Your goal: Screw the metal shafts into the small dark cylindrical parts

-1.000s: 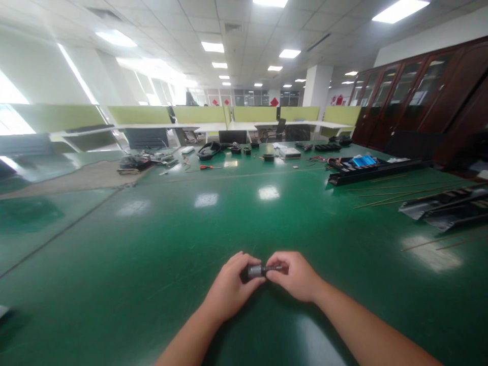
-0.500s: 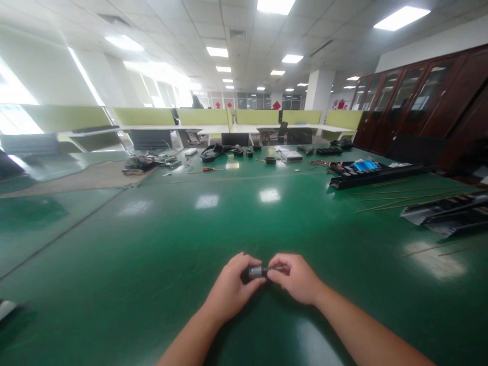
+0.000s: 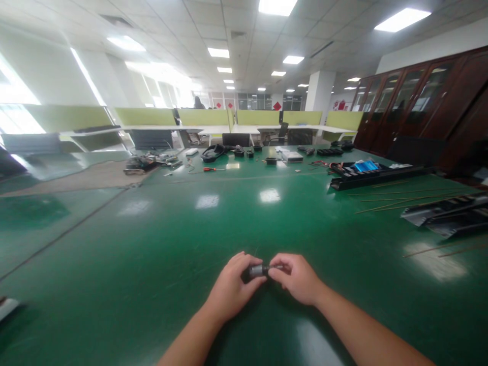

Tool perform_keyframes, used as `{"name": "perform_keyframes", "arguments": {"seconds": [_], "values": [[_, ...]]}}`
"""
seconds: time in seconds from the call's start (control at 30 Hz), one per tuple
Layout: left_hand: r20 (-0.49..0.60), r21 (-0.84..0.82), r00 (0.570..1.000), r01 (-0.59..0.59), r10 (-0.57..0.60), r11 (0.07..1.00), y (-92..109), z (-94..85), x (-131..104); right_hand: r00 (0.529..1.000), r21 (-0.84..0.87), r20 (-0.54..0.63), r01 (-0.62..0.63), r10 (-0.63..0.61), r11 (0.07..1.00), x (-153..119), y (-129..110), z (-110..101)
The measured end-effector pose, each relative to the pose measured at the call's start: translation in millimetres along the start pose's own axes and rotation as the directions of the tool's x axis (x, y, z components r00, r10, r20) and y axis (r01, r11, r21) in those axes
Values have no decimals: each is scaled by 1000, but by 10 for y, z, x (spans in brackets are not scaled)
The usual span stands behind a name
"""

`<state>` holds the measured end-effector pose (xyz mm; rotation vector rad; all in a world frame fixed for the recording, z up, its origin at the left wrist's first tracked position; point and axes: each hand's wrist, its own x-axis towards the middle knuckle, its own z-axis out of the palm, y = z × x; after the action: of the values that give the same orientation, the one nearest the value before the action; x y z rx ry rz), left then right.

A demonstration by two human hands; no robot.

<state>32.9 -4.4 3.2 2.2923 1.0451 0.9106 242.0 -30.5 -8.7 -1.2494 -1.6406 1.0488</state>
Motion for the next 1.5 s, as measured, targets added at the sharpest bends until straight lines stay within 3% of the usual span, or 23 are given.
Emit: {"name": "perform_keyframes", "arguments": {"seconds": [1.5], "values": [[-19, -61, 999, 49, -50, 997, -40, -33, 14, 998, 40, -60, -29, 32, 999, 28, 97, -62]]}}
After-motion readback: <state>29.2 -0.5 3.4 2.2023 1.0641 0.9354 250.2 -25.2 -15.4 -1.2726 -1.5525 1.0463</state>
